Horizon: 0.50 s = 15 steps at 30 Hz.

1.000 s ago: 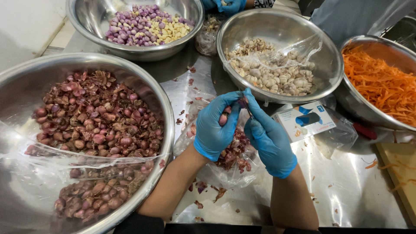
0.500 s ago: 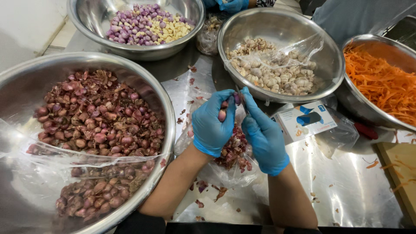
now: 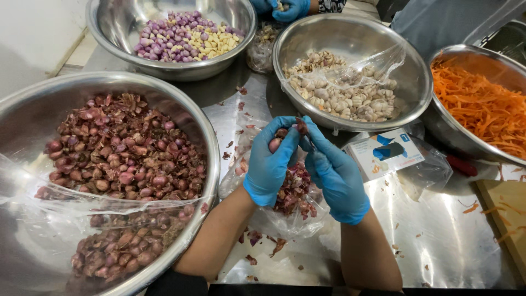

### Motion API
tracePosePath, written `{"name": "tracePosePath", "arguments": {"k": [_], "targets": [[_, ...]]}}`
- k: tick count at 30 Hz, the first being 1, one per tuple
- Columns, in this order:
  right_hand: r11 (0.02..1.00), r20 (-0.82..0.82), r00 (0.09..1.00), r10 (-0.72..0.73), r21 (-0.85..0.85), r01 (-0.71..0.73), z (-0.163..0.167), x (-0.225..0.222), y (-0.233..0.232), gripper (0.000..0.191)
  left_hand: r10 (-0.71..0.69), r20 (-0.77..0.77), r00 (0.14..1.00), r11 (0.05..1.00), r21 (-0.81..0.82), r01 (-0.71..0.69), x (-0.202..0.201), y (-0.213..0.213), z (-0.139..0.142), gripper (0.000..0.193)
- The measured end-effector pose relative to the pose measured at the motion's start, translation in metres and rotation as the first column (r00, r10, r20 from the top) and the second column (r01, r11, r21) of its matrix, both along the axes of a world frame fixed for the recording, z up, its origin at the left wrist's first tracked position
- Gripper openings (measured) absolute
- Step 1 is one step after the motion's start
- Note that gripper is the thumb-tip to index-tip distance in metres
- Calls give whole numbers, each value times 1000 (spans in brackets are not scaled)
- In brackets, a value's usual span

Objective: The person, wearing blue gloves, trims and peels shallots one at a time with a small paring knife, cutting off the root end and removing the outer skin. Peeled shallots are placed in a bowl while discarded peels and trimmings collect on the plastic-covered work surface.

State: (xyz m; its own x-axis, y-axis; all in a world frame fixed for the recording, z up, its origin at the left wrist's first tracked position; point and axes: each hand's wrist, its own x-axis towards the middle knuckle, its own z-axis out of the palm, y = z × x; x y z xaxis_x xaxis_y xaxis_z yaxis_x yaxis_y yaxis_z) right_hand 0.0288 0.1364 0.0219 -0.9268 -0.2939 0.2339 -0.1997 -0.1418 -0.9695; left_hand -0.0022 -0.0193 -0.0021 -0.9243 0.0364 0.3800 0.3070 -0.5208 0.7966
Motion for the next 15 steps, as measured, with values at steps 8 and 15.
{"name": "tracePosePath", "arguments": {"k": [8, 15], "targets": [[968, 16, 999, 41, -250, -36, 5, 7, 2, 56, -189, 184, 965, 981, 86, 175, 6, -5, 10, 19], [870, -499, 865, -55, 401, 288, 20, 12, 15, 67, -267, 182, 946, 956, 175, 236, 5, -2, 9, 24]]}}
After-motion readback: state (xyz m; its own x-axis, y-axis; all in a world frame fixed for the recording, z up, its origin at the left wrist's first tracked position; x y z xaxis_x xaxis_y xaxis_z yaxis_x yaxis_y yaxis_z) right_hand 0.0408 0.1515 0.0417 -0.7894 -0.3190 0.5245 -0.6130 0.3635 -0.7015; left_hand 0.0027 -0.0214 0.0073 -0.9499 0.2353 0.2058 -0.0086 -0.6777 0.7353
